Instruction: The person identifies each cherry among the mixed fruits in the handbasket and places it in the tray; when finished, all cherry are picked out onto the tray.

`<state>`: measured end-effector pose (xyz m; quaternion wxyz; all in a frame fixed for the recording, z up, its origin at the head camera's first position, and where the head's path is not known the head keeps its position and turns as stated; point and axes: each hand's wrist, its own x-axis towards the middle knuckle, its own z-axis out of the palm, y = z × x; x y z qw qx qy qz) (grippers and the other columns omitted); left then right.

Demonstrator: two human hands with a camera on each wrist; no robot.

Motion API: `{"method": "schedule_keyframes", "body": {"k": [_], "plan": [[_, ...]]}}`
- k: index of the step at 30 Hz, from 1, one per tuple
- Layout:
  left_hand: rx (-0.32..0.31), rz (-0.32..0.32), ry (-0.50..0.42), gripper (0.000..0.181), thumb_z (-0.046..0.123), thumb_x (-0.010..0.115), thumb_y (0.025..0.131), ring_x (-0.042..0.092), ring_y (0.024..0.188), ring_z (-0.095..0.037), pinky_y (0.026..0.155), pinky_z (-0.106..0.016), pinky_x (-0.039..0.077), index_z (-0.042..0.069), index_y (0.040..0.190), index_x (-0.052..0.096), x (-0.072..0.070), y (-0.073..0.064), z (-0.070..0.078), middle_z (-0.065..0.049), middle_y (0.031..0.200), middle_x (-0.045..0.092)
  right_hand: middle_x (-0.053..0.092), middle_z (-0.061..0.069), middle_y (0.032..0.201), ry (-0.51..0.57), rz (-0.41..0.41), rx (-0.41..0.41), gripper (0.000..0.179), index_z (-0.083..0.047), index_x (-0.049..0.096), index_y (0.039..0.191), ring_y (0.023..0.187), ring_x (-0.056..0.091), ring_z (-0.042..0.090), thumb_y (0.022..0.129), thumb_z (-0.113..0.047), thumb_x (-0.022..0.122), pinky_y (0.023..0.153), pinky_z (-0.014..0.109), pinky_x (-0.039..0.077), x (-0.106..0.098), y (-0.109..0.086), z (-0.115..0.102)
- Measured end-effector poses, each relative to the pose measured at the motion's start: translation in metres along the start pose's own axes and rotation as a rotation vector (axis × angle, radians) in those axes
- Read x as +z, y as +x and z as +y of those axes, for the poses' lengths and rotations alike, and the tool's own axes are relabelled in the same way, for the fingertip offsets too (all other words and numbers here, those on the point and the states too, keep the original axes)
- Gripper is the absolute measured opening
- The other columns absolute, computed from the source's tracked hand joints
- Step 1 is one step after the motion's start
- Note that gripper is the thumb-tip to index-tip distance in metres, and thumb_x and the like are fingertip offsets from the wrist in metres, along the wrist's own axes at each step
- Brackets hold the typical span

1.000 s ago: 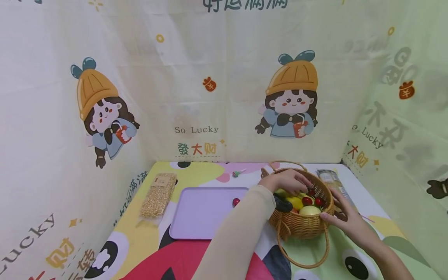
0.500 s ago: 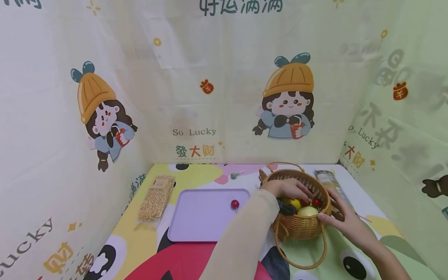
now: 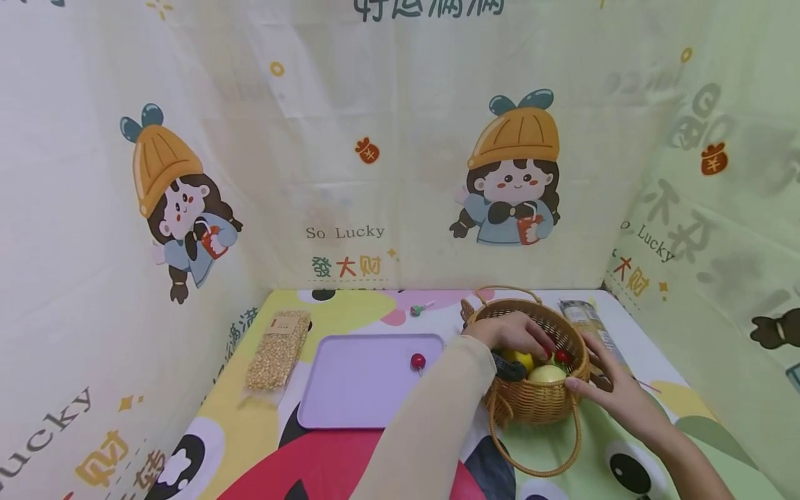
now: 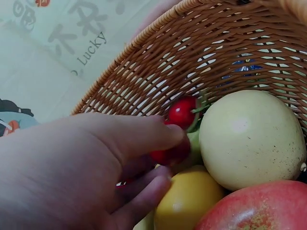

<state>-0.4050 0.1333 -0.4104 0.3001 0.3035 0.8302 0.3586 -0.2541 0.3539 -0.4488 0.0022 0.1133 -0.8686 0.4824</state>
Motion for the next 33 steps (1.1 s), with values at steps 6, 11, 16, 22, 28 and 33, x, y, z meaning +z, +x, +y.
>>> {"method": "schedule_keyframes", "body": {"k": [6, 11, 16, 22, 28, 33], "plan": [[0.039, 0.063, -0.178, 0.02, 0.012, 0.08, 0.102, 0.077, 0.094, -0.015, 0.09, -0.031, 0.065, 0.013, 0.121, 0.085, 0.001, -0.007, 0.004, 0.007, 0.107, 0.081, 0.024, 0.042, 0.173, 0.01, -0.003, 0.003, 0.094, -0.017, 0.001, 0.18, 0.146, 0.044, 0.072, 0.113, -0.022, 0.065, 0.087, 0.021, 0.059, 0.001, 0.0, 0.002], [0.121, 0.104, -0.09, 0.025, 0.018, 0.081, 0.102, 0.078, 0.105, -0.016, 0.093, -0.031, 0.064, 0.015, 0.127, 0.084, -0.007, -0.017, 0.014, 0.009, 0.114, 0.082, 0.024, 0.043, 0.172, 0.024, -0.006, -0.005, 0.093, -0.018, 0.001, 0.18, 0.144, 0.047, 0.072, 0.113, -0.02, 0.064, 0.087, 0.022, 0.06, -0.001, 0.0, 0.005], [0.221, 0.171, 0.0, 0.028, 0.023, 0.082, 0.102, 0.069, 0.108, -0.001, 0.091, -0.019, 0.058, 0.02, 0.129, 0.083, -0.019, -0.028, 0.021, 0.012, 0.124, 0.078, 0.025, 0.042, 0.172, 0.016, -0.003, -0.007, 0.091, -0.019, 0.002, 0.181, 0.143, 0.048, 0.071, 0.113, -0.02, 0.064, 0.086, 0.022, 0.06, -0.002, 0.0, 0.005], [0.266, 0.294, -0.064, 0.026, 0.03, 0.082, 0.103, 0.069, 0.115, 0.0, 0.096, -0.022, 0.059, 0.025, 0.129, 0.083, -0.03, -0.048, 0.015, 0.016, 0.13, 0.077, 0.025, 0.042, 0.173, -0.005, 0.004, 0.011, 0.093, -0.02, 0.002, 0.181, 0.144, 0.047, 0.072, 0.113, -0.023, 0.065, 0.086, 0.022, 0.059, -0.002, 0.0, 0.004], [0.32, 0.395, -0.147, 0.029, 0.032, 0.079, 0.104, 0.072, 0.113, -0.003, 0.091, -0.024, 0.061, 0.023, 0.132, 0.082, -0.038, -0.075, -0.005, 0.013, 0.132, 0.077, 0.024, 0.043, 0.173, -0.005, 0.002, 0.028, 0.094, -0.016, 0.0, 0.18, 0.145, 0.044, 0.073, 0.113, -0.024, 0.065, 0.088, 0.025, 0.06, 0.0, 0.001, 0.004], [0.3, 0.499, -0.182, 0.028, 0.035, 0.08, 0.104, 0.073, 0.118, -0.01, 0.096, -0.031, 0.062, 0.029, 0.131, 0.081, -0.044, -0.1, -0.028, 0.013, 0.129, 0.079, 0.024, 0.043, 0.173, -0.009, 0.002, 0.037, 0.095, -0.015, -0.002, 0.18, 0.146, 0.043, 0.073, 0.113, -0.024, 0.065, 0.091, 0.033, 0.063, 0.001, 0.001, 0.006]]}}
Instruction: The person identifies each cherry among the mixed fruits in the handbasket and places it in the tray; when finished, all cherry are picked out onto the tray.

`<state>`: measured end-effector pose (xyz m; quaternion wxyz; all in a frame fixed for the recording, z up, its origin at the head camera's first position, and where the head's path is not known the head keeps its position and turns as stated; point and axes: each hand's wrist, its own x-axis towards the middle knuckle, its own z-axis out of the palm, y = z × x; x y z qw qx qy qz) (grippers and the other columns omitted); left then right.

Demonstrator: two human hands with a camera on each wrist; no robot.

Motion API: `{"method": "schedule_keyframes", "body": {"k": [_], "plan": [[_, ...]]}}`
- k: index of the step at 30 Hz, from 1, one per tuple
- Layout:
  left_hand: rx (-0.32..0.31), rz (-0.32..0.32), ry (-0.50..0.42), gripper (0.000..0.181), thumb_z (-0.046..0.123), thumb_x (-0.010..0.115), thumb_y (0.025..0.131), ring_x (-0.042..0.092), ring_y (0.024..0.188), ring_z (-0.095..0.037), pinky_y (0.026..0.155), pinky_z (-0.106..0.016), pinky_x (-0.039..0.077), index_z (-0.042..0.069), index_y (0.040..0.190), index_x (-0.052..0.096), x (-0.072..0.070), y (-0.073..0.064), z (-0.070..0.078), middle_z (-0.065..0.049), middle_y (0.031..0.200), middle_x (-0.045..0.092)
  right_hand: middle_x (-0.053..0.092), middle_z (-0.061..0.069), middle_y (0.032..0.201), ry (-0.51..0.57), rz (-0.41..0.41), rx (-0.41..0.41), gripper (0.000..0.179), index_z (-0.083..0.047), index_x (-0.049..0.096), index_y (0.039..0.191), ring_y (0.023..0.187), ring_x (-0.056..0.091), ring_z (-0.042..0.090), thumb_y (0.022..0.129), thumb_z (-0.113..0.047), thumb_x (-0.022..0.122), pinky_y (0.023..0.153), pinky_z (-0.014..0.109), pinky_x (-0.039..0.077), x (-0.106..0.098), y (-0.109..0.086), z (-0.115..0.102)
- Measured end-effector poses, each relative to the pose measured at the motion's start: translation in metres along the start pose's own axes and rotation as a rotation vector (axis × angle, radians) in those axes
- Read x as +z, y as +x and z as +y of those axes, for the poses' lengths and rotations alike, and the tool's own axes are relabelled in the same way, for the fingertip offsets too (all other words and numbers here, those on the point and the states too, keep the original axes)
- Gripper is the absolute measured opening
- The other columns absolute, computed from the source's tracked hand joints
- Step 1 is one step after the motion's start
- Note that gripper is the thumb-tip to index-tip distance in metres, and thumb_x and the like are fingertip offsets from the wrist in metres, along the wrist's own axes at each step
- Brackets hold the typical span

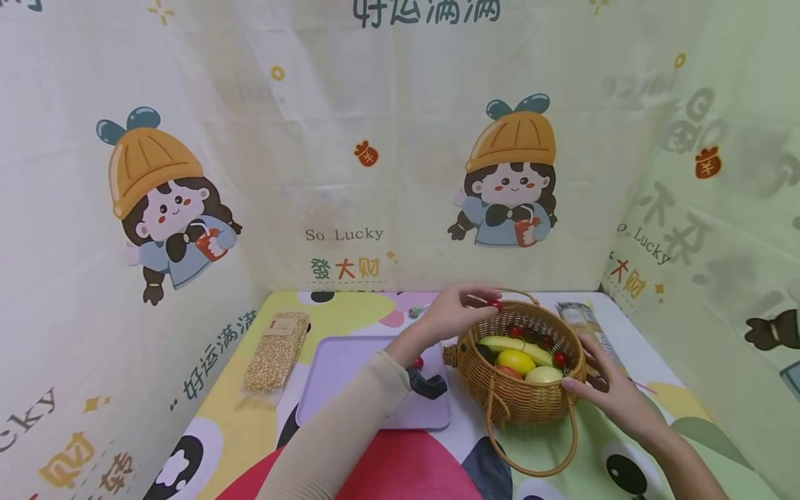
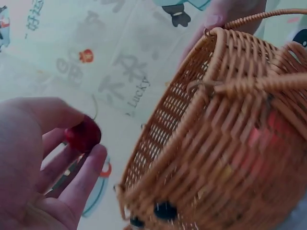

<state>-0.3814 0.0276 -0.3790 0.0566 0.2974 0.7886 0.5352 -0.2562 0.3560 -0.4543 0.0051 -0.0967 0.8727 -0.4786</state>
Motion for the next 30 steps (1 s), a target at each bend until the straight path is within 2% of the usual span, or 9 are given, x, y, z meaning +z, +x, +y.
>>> {"method": "schedule_keyframes", "body": {"k": [5, 7, 13, 17, 24, 30], "plan": [[-0.047, 0.086, -0.037, 0.03, 0.033, 0.081, 0.102, 0.074, 0.125, -0.016, 0.103, -0.044, 0.063, 0.025, 0.132, 0.082, -0.025, -0.023, -0.018, 0.01, 0.132, 0.08, 0.022, 0.042, 0.175, -0.004, -0.001, 0.009, 0.096, -0.016, -0.002, 0.18, 0.147, 0.042, 0.074, 0.113, -0.025, 0.065, 0.093, 0.036, 0.063, 0.001, -0.001, 0.0], [-0.071, 0.108, -0.031, 0.031, 0.033, 0.082, 0.102, 0.074, 0.128, -0.016, 0.104, -0.045, 0.062, 0.026, 0.131, 0.082, -0.036, -0.033, -0.027, 0.01, 0.13, 0.08, 0.021, 0.042, 0.175, -0.009, 0.0, 0.011, 0.096, -0.017, -0.002, 0.18, 0.148, 0.041, 0.073, 0.113, -0.025, 0.066, 0.093, 0.036, 0.062, 0.001, -0.001, 0.0], [-0.093, 0.181, -0.005, 0.025, 0.028, 0.084, 0.1, 0.076, 0.126, -0.022, 0.101, -0.044, 0.064, 0.029, 0.125, 0.082, -0.066, -0.059, -0.058, 0.004, 0.127, 0.081, 0.02, 0.042, 0.176, -0.009, 0.002, 0.011, 0.095, -0.018, -0.001, 0.18, 0.148, 0.041, 0.074, 0.113, -0.025, 0.065, 0.093, 0.037, 0.063, 0.001, -0.001, 0.0], [-0.133, 0.241, 0.021, 0.025, 0.024, 0.083, 0.101, 0.076, 0.124, -0.024, 0.099, -0.042, 0.065, 0.023, 0.125, 0.082, -0.081, -0.08, -0.079, 0.001, 0.124, 0.081, 0.02, 0.041, 0.176, -0.004, 0.004, 0.007, 0.095, -0.018, -0.001, 0.18, 0.149, 0.04, 0.074, 0.113, -0.025, 0.066, 0.094, 0.038, 0.062, 0.002, -0.001, -0.001], [-0.154, 0.307, 0.029, 0.03, 0.016, 0.085, 0.099, 0.076, 0.121, -0.026, 0.103, -0.041, 0.065, 0.014, 0.129, 0.081, -0.088, -0.109, -0.113, -0.004, 0.124, 0.08, 0.018, 0.041, 0.177, 0.017, 0.01, -0.014, 0.095, -0.015, 0.0, 0.18, 0.149, 0.039, 0.074, 0.112, -0.022, 0.066, 0.092, 0.032, 0.062, 0.002, -0.001, -0.001], [-0.15, 0.334, 0.052, 0.025, 0.006, 0.086, 0.095, 0.077, 0.117, -0.027, 0.1, -0.036, 0.066, 0.01, 0.12, 0.082, -0.084, -0.122, -0.134, -0.01, 0.122, 0.078, 0.018, 0.041, 0.177, 0.019, 0.016, -0.021, 0.094, -0.016, 0.001, 0.18, 0.148, 0.039, 0.075, 0.112, -0.022, 0.066, 0.093, 0.033, 0.062, 0.003, -0.002, -0.001]]}}
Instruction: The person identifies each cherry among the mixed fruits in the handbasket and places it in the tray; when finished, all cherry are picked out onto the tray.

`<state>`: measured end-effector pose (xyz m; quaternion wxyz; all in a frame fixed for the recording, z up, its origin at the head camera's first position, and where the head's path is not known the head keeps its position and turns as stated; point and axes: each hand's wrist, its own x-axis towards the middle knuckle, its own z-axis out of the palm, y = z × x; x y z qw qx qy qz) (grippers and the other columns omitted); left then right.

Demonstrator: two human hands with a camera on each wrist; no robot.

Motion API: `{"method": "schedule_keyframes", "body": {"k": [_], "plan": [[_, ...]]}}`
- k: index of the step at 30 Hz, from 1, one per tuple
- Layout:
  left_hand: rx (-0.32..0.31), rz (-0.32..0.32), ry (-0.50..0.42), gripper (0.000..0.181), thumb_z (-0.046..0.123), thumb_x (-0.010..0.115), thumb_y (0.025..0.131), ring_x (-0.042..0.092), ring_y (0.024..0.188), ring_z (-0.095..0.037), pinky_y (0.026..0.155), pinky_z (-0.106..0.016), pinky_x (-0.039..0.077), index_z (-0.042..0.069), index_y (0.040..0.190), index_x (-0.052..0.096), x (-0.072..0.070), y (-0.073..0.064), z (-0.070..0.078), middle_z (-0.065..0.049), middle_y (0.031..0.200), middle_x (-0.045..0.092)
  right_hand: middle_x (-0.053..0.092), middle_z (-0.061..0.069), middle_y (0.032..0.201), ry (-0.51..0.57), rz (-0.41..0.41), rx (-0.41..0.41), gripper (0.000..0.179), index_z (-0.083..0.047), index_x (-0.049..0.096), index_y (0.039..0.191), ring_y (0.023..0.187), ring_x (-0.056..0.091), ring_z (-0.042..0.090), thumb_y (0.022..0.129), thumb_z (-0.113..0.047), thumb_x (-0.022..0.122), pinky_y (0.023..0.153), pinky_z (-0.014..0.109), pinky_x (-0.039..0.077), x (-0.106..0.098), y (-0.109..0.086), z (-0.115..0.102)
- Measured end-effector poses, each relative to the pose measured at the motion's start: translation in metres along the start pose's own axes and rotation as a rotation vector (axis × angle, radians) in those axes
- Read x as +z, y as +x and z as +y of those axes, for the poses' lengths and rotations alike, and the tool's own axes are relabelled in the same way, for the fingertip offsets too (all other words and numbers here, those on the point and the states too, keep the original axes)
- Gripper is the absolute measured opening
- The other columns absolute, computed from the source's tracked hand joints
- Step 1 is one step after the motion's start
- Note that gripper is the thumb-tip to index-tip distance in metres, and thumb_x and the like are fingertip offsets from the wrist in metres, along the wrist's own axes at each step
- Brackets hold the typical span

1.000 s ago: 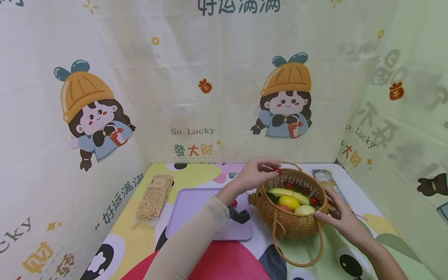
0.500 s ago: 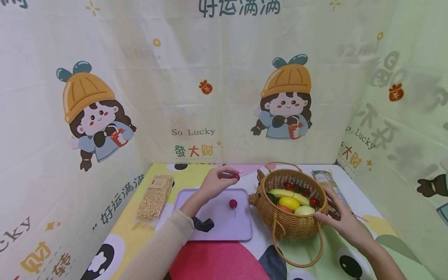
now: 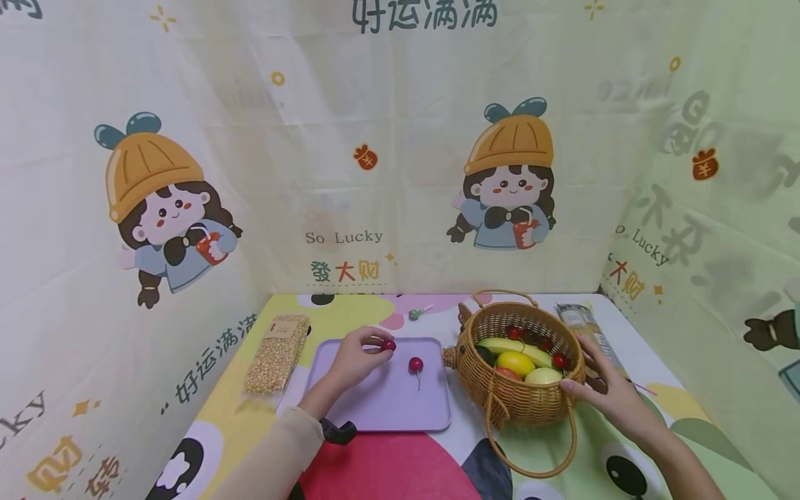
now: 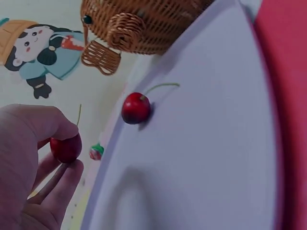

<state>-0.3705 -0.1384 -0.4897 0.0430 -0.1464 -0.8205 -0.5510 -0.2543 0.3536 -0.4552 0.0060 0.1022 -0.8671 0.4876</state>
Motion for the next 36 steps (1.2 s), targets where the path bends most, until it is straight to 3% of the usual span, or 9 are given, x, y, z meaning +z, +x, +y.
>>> {"method": "schedule_keyframes", "body": {"k": [6, 20, 30, 36], "plan": [[0.012, 0.017, 0.046, 0.027, -0.001, 0.085, 0.093, 0.077, 0.112, -0.025, 0.099, -0.037, 0.066, 0.013, 0.116, 0.083, 0.001, -0.008, -0.015, -0.008, 0.118, 0.079, 0.018, 0.041, 0.177, -0.001, -0.005, -0.004, 0.094, -0.017, 0.001, 0.18, 0.148, 0.04, 0.074, 0.113, -0.022, 0.065, 0.091, 0.031, 0.062, 0.0, 0.001, 0.0], [0.001, 0.021, 0.121, 0.026, -0.002, 0.088, 0.089, 0.08, 0.102, -0.019, 0.095, -0.036, 0.067, 0.013, 0.11, 0.082, -0.004, -0.018, -0.031, -0.005, 0.108, 0.083, 0.017, 0.041, 0.177, -0.005, -0.003, 0.004, 0.094, -0.018, 0.0, 0.18, 0.148, 0.039, 0.075, 0.113, -0.022, 0.065, 0.092, 0.034, 0.063, 0.0, 0.001, -0.001], [-0.002, 0.036, 0.146, 0.029, -0.004, 0.087, 0.089, 0.08, 0.105, -0.02, 0.098, -0.039, 0.066, 0.015, 0.111, 0.082, -0.002, -0.023, -0.035, -0.005, 0.111, 0.082, 0.018, 0.041, 0.177, 0.001, -0.001, 0.005, 0.094, -0.018, 0.0, 0.181, 0.148, 0.04, 0.075, 0.113, -0.022, 0.065, 0.092, 0.034, 0.063, 0.0, 0.001, 0.0], [-0.008, 0.058, 0.186, 0.027, 0.005, 0.09, 0.088, 0.079, 0.11, -0.023, 0.101, -0.047, 0.065, 0.018, 0.11, 0.083, -0.004, -0.023, -0.031, -0.004, 0.114, 0.081, 0.017, 0.042, 0.177, 0.009, -0.002, 0.009, 0.095, -0.017, -0.001, 0.18, 0.148, 0.039, 0.074, 0.113, -0.022, 0.065, 0.092, 0.033, 0.063, 0.0, 0.0, 0.0]]}}
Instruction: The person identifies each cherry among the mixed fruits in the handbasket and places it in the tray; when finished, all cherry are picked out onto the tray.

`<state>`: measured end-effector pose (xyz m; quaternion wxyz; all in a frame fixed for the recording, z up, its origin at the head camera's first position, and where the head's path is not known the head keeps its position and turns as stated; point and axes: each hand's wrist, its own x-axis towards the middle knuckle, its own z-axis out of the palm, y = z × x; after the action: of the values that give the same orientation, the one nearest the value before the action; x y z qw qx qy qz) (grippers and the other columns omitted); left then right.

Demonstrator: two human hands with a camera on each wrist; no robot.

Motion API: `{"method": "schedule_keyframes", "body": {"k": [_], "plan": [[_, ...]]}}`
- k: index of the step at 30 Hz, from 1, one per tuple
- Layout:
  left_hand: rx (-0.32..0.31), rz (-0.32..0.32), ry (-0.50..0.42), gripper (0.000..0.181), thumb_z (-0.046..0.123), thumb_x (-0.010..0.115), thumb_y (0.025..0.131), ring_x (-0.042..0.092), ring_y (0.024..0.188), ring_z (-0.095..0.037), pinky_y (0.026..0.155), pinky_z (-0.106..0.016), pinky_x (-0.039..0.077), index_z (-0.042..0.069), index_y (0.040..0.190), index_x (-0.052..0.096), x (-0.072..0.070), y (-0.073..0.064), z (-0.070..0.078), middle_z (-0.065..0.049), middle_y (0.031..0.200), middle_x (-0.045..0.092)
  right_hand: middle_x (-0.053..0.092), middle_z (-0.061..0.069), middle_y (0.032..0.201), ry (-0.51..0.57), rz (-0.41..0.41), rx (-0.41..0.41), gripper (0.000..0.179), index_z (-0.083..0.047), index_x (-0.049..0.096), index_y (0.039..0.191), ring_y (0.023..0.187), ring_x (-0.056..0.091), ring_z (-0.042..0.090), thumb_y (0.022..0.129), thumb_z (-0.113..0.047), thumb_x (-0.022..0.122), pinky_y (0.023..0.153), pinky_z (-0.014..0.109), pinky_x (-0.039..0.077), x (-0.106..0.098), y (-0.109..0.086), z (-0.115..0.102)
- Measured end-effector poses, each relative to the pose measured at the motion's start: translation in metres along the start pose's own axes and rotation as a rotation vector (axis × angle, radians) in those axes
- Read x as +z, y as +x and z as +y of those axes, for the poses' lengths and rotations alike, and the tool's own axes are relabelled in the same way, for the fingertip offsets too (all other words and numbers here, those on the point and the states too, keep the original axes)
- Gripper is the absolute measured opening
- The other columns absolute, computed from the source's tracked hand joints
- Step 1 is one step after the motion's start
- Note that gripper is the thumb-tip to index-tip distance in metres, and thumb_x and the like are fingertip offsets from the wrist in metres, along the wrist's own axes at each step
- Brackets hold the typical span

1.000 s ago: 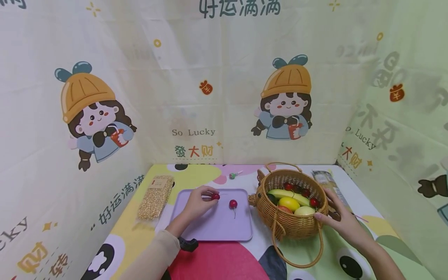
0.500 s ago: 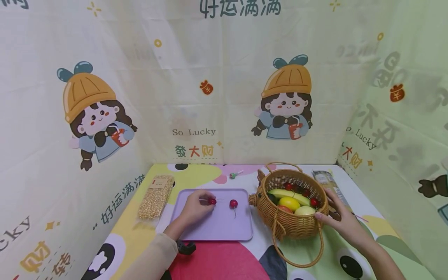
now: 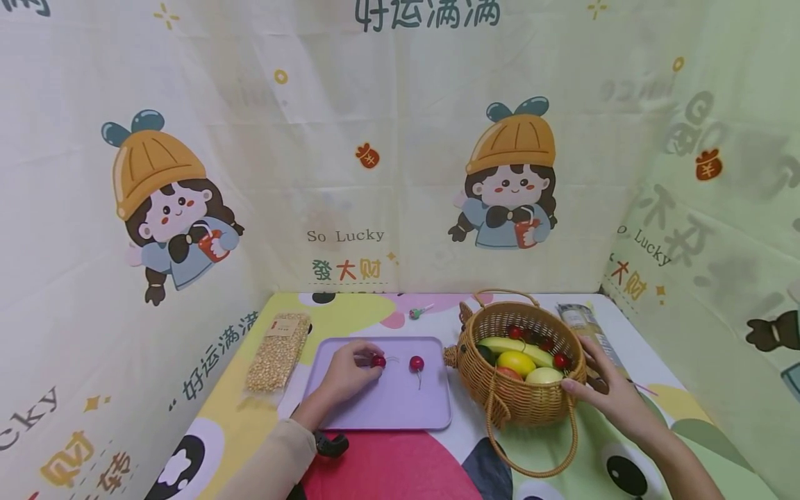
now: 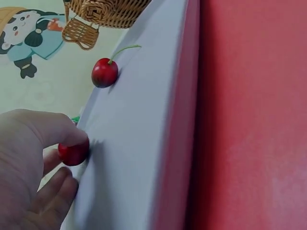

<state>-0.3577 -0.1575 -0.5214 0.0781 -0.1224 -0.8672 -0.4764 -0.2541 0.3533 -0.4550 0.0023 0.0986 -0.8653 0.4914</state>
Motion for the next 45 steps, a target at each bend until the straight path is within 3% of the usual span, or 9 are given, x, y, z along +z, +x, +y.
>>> {"method": "schedule_keyframes", "body": {"k": [5, 8, 13, 20, 28, 33, 37, 41, 45], "plan": [[0.011, 0.053, -0.005, 0.025, 0.016, 0.092, 0.09, 0.071, 0.123, -0.029, 0.112, -0.056, 0.057, 0.024, 0.112, 0.083, -0.004, 0.003, 0.017, 0.0, 0.122, 0.078, 0.018, 0.043, 0.176, 0.001, 0.004, -0.011, 0.095, -0.014, -0.001, 0.18, 0.147, 0.04, 0.075, 0.112, -0.021, 0.065, 0.092, 0.033, 0.062, 0.0, 0.0, 0.001], [0.049, 0.032, -0.054, 0.024, 0.02, 0.09, 0.094, 0.069, 0.128, -0.035, 0.116, -0.059, 0.053, 0.024, 0.116, 0.082, -0.003, 0.006, 0.037, 0.001, 0.124, 0.078, 0.02, 0.043, 0.175, -0.009, 0.009, -0.012, 0.095, -0.016, -0.001, 0.18, 0.146, 0.042, 0.074, 0.113, -0.022, 0.065, 0.091, 0.034, 0.063, 0.0, 0.0, 0.002], [0.141, -0.091, -0.114, 0.027, 0.027, 0.087, 0.097, 0.071, 0.126, -0.03, 0.114, -0.052, 0.057, 0.022, 0.124, 0.081, 0.009, 0.007, 0.079, 0.005, 0.125, 0.078, 0.02, 0.041, 0.176, -0.019, 0.006, 0.007, 0.095, -0.019, -0.002, 0.18, 0.148, 0.041, 0.073, 0.113, -0.024, 0.064, 0.092, 0.034, 0.063, 0.0, 0.001, 0.003], [0.27, -0.297, -0.211, 0.029, 0.024, 0.083, 0.101, 0.074, 0.122, -0.02, 0.109, -0.044, 0.062, 0.022, 0.129, 0.08, 0.041, 0.012, 0.145, 0.003, 0.131, 0.077, 0.022, 0.042, 0.174, -0.035, 0.015, 0.01, 0.094, -0.018, -0.001, 0.181, 0.146, 0.044, 0.073, 0.113, -0.025, 0.064, 0.091, 0.037, 0.063, -0.003, -0.001, 0.005], [0.362, -0.396, -0.262, 0.026, 0.029, 0.08, 0.103, 0.072, 0.118, -0.01, 0.103, -0.033, 0.063, 0.022, 0.128, 0.081, 0.082, 0.023, 0.195, 0.005, 0.128, 0.077, 0.021, 0.042, 0.175, -0.022, 0.01, 0.015, 0.095, -0.018, -0.002, 0.18, 0.147, 0.044, 0.072, 0.113, -0.025, 0.064, 0.091, 0.032, 0.062, -0.002, -0.001, 0.004], [0.385, -0.464, -0.228, 0.025, 0.03, 0.08, 0.104, 0.07, 0.111, 0.001, 0.1, -0.023, 0.061, 0.022, 0.128, 0.08, 0.099, 0.037, 0.225, 0.006, 0.127, 0.079, 0.021, 0.041, 0.176, -0.014, 0.008, -0.003, 0.093, -0.019, 0.0, 0.181, 0.147, 0.043, 0.072, 0.113, -0.024, 0.064, 0.089, 0.022, 0.058, -0.002, 0.002, 0.002], [0.371, -0.585, -0.131, 0.024, 0.032, 0.08, 0.104, 0.07, 0.105, 0.003, 0.093, -0.016, 0.059, 0.024, 0.127, 0.081, 0.114, 0.054, 0.246, 0.014, 0.12, 0.078, 0.022, 0.042, 0.175, -0.019, 0.001, -0.005, 0.093, -0.019, -0.002, 0.18, 0.147, 0.043, 0.072, 0.114, -0.025, 0.063, 0.087, 0.02, 0.057, -0.002, 0.001, 0.002], [0.369, -0.692, 0.017, 0.023, 0.031, 0.079, 0.105, 0.068, 0.105, 0.008, 0.093, -0.01, 0.054, 0.025, 0.126, 0.081, 0.131, 0.07, 0.257, 0.021, 0.113, 0.075, 0.021, 0.041, 0.176, -0.008, -0.007, 0.002, 0.093, -0.018, -0.003, 0.18, 0.148, 0.042, 0.072, 0.114, -0.025, 0.062, 0.087, 0.02, 0.057, -0.002, 0.0, 0.003], [0.366, -0.742, 0.107, 0.027, 0.028, 0.077, 0.106, 0.068, 0.106, 0.007, 0.092, -0.008, 0.052, 0.018, 0.131, 0.081, 0.148, 0.082, 0.26, 0.014, 0.117, 0.078, 0.019, 0.042, 0.176, -0.005, -0.01, 0.008, 0.092, -0.017, -0.004, 0.18, 0.148, 0.04, 0.073, 0.115, -0.025, 0.061, 0.087, 0.018, 0.056, -0.001, 0.0, 0.005]]}}
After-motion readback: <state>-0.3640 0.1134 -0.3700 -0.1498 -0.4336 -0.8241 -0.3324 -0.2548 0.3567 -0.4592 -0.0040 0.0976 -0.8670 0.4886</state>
